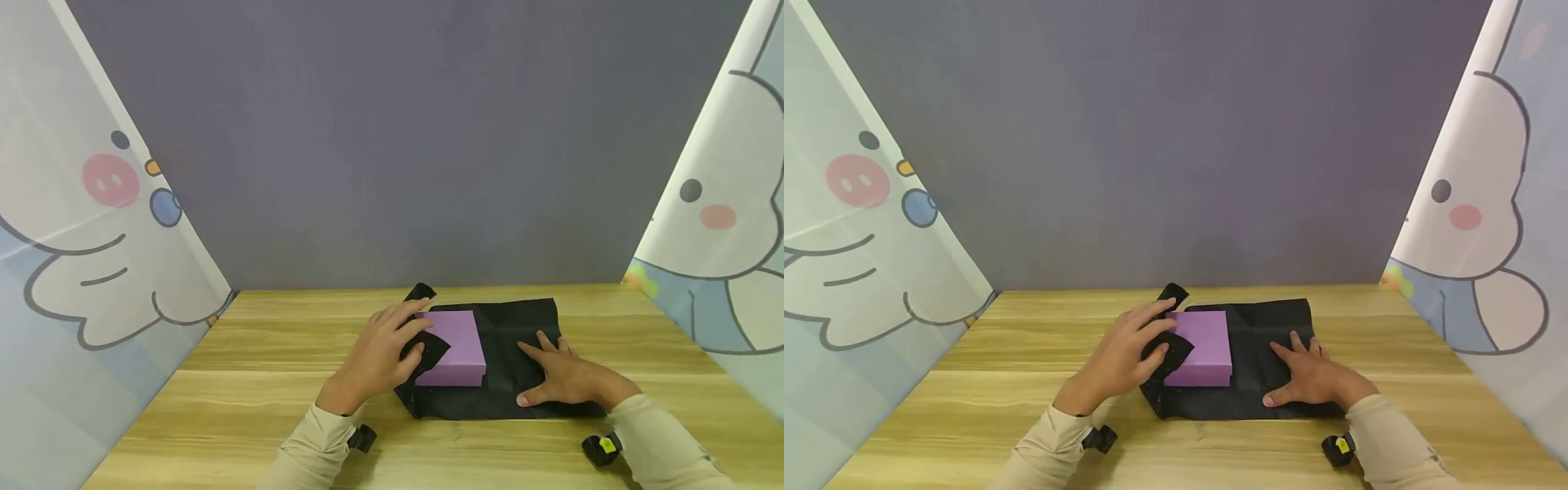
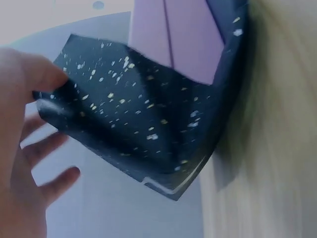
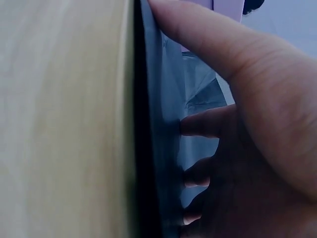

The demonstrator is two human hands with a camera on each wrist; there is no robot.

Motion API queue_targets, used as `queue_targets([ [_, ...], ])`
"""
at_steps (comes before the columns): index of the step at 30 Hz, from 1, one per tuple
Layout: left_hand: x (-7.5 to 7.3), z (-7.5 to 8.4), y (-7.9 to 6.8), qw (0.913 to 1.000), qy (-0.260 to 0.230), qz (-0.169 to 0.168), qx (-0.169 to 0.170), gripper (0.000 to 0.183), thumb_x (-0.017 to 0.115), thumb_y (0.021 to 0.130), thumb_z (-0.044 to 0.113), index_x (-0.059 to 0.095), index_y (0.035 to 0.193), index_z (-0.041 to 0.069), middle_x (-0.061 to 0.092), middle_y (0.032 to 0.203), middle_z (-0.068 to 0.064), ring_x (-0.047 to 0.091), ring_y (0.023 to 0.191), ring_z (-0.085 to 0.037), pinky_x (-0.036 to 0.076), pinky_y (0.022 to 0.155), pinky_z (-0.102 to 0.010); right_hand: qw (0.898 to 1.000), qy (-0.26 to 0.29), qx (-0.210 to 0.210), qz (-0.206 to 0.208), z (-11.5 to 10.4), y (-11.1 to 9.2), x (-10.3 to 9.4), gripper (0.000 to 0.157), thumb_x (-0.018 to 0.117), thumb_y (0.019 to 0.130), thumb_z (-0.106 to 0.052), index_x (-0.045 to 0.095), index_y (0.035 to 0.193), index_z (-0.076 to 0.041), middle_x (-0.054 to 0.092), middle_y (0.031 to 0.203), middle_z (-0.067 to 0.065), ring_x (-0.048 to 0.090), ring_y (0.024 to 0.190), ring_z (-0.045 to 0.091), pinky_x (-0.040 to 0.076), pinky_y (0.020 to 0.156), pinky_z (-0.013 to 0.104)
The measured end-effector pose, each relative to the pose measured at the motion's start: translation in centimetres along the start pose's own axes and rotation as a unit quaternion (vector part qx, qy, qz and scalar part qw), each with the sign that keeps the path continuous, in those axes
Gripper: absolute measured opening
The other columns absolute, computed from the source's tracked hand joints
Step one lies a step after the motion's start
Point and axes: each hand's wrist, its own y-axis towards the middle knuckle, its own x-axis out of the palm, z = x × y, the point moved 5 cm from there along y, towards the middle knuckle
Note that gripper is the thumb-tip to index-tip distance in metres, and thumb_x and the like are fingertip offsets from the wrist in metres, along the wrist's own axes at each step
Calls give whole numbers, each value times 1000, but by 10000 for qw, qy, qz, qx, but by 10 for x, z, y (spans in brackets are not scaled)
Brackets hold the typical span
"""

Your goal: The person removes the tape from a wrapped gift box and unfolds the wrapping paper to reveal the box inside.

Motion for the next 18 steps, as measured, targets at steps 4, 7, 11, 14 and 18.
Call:
queue_targets([
  [4, -9, -3, 1, 9999, -125, -5, 33, 15, 65, 96, 20, 75, 106, 15, 62, 135, -4, 47, 137, -27, 36, 109, -53, 10000, 26, -82, 33, -1, -1, -1, 109, 81, 76, -59, 35, 154, 2, 8, 154, 44, 0, 132, 75, 17, 94, 85],
  [7, -20, -9, 1, 9997, 27, -105, -212, 17, 62, 99, 24, 75, 90, 18, 72, 109, 0, 56, 127, -24, 31, 112, -55, 10000, 1, -76, 22, -1, 0, 0, 108, 80, 76, -59, 35, 154, 1, 8, 154, 44, 1, 132, 75, 17, 94, 85],
  [11, -40, -23, -1, 9936, 538, -366, -922, 19, 62, 99, 28, 75, 87, 20, 72, 92, 4, 65, 111, -23, 31, 110, -60, 10000, 4, -60, -13, -1, 1, 2, 109, 80, 76, -60, 35, 154, 1, 8, 154, 43, 1, 132, 74, 16, 94, 85],
  [14, -51, -33, -6, 9831, 748, -588, -1564, 13, 67, 96, 29, 75, 93, 20, 73, 90, 6, 68, 96, -19, 31, 109, -60, 10000, -33, -53, -34, -1, 0, 2, 109, 80, 76, -60, 35, 154, 0, 8, 154, 43, 1, 133, 74, 16, 94, 85],
  [18, -61, -46, -15, 9615, 595, -1266, -2367, 19, 68, 95, 34, 74, 106, 20, 73, 95, 8, 69, 92, -17, 27, 113, -59, 9999, -109, -68, -39, -2, 0, -1, 109, 79, 76, -61, 35, 154, 0, 9, 154, 44, 2, 133, 73, 17, 94, 85],
])
